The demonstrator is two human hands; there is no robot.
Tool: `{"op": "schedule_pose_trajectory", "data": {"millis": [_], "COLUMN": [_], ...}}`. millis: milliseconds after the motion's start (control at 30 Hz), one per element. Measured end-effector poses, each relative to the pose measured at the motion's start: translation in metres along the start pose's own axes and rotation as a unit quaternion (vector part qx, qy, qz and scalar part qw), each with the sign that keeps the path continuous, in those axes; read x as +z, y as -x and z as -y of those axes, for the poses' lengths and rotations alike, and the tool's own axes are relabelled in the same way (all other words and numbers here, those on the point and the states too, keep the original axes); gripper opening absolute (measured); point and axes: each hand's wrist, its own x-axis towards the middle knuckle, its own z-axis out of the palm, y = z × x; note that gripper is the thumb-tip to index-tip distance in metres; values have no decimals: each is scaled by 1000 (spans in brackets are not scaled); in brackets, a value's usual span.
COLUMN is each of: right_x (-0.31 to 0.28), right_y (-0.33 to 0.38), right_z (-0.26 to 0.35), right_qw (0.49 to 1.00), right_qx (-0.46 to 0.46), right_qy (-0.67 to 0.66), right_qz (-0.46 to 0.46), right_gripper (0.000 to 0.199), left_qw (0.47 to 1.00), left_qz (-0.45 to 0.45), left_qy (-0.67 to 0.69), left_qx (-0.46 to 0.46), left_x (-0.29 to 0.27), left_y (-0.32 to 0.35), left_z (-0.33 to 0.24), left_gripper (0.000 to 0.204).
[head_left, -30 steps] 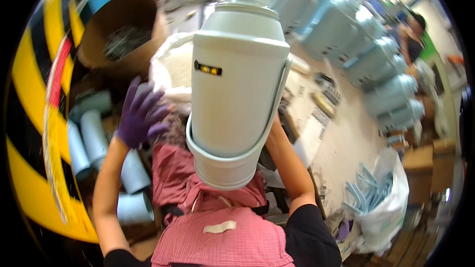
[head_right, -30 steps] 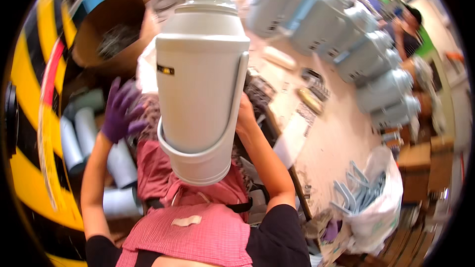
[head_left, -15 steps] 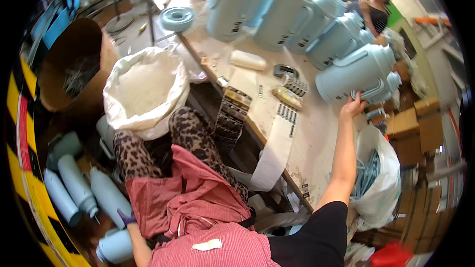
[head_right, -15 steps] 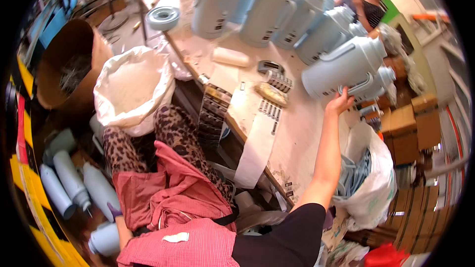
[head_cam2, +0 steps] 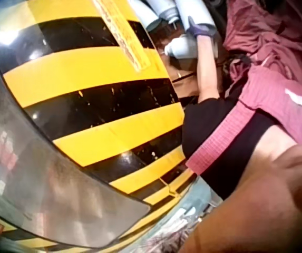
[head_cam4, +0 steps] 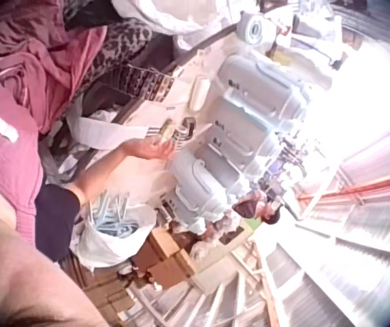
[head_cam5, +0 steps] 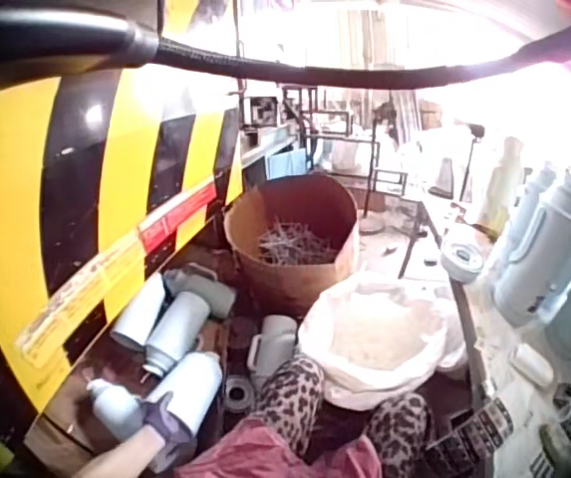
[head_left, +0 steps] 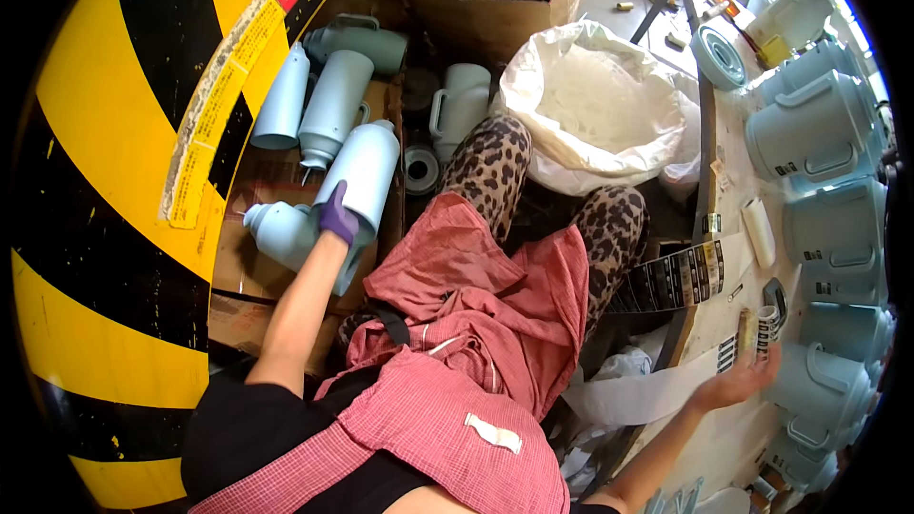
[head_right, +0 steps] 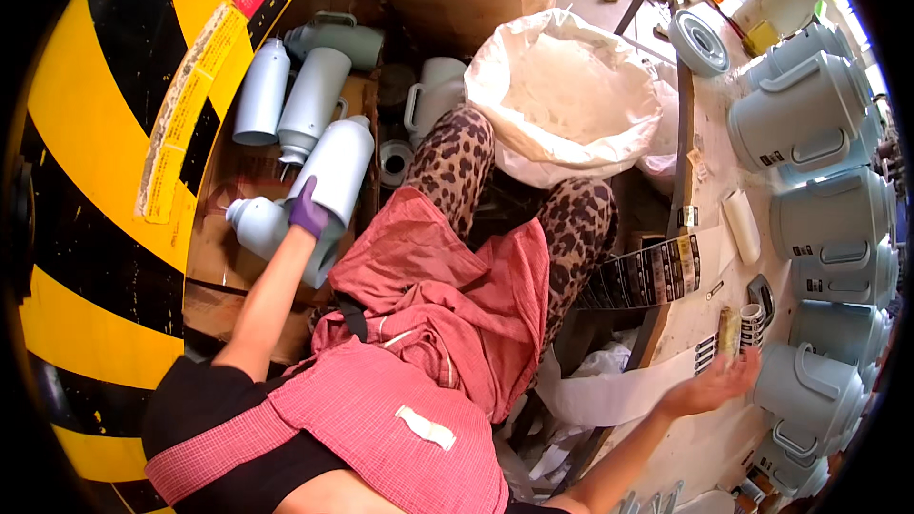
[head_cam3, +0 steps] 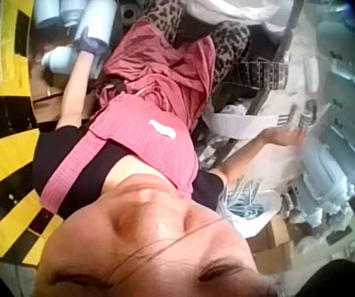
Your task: The person assembles thermal flasks by placing a sealing ring inside the neck, applying a label to the body, and screwing on a base cap.
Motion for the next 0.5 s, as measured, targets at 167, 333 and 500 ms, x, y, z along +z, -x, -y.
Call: {"op": "schedule_pose_trajectory", "data": {"millis": [167,333,500], "right_x": [60,156,133], "right_y": [43,-24,-71], "right_z": [117,192,251], "right_qw": [962,828,695], "right_qx": [-137,-9,-189], "right_qy": [-44,-474,-551], "right_qz": [234,300,421], "right_gripper": [23,117,76], "left_qw": [967,923,674], "left_qz": [116,303,501], "left_qy": [-106,91,-543], "left_qx": [203,-218,13], "left_x": [43,114,207], "left_y": [146,139,127], "left_z": [-44,-65,2], "left_gripper": [52,45,34]}}
